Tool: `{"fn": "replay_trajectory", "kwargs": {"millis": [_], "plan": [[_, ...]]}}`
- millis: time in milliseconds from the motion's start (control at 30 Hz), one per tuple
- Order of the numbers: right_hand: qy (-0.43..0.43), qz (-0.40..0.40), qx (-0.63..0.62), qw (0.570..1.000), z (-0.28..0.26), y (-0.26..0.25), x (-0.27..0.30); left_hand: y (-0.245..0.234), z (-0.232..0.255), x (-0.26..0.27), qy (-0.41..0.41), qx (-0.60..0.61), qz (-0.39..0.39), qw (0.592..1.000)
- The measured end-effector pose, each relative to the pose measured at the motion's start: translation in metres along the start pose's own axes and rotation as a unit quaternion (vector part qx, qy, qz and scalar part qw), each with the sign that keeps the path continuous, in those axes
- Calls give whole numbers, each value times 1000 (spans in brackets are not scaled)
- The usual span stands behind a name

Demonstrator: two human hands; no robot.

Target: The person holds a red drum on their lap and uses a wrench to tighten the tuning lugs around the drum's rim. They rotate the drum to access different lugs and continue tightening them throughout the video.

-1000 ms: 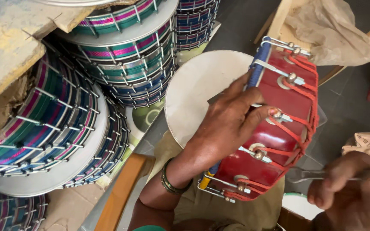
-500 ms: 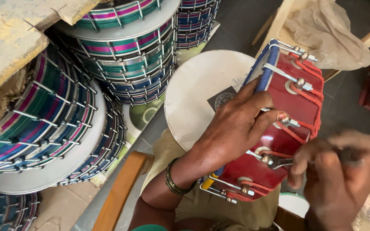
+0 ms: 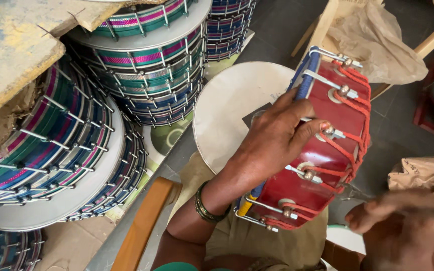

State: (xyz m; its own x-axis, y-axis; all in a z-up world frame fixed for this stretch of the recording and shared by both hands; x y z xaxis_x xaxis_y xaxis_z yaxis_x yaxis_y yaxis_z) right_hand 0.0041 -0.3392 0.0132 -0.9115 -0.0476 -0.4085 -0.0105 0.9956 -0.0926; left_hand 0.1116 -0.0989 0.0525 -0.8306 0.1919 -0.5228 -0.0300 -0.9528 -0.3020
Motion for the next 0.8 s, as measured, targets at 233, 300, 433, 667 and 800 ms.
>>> {"fn": "replay_trajectory", "kwargs": {"millis": [233, 300, 433, 667, 800], "plan": [[3, 26, -28, 999, -33, 42, -54, 4, 1, 4, 23, -1, -3, 1000], [34, 21, -35, 999, -36, 46, -61, 5, 1, 4, 23, 0, -3, 1000], [86, 2, -64, 994, -26, 48, -69, 4, 2, 6, 29, -2, 4, 1000], [-154, -38, 50, 986, 13, 32, -13, -3, -1, 6, -2, 9, -7, 1000], [-320, -274, 214, 881, 43, 10, 19, -3, -3, 2, 1, 9, -4, 1000]]}}
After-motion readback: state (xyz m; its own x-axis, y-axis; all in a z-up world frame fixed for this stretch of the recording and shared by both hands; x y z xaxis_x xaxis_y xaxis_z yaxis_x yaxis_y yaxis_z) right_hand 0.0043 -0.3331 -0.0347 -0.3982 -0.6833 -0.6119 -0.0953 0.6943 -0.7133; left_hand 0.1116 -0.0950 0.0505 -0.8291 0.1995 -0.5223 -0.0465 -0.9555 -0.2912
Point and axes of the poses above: each hand's wrist, its own x-axis away from the middle knuckle, its own y-axis out of the palm, z = x × y, the point moved 4 cm from there along -x, towards the middle knuckle, and after that the axes turned 6 degrees about -z, right-handed, at the moved point
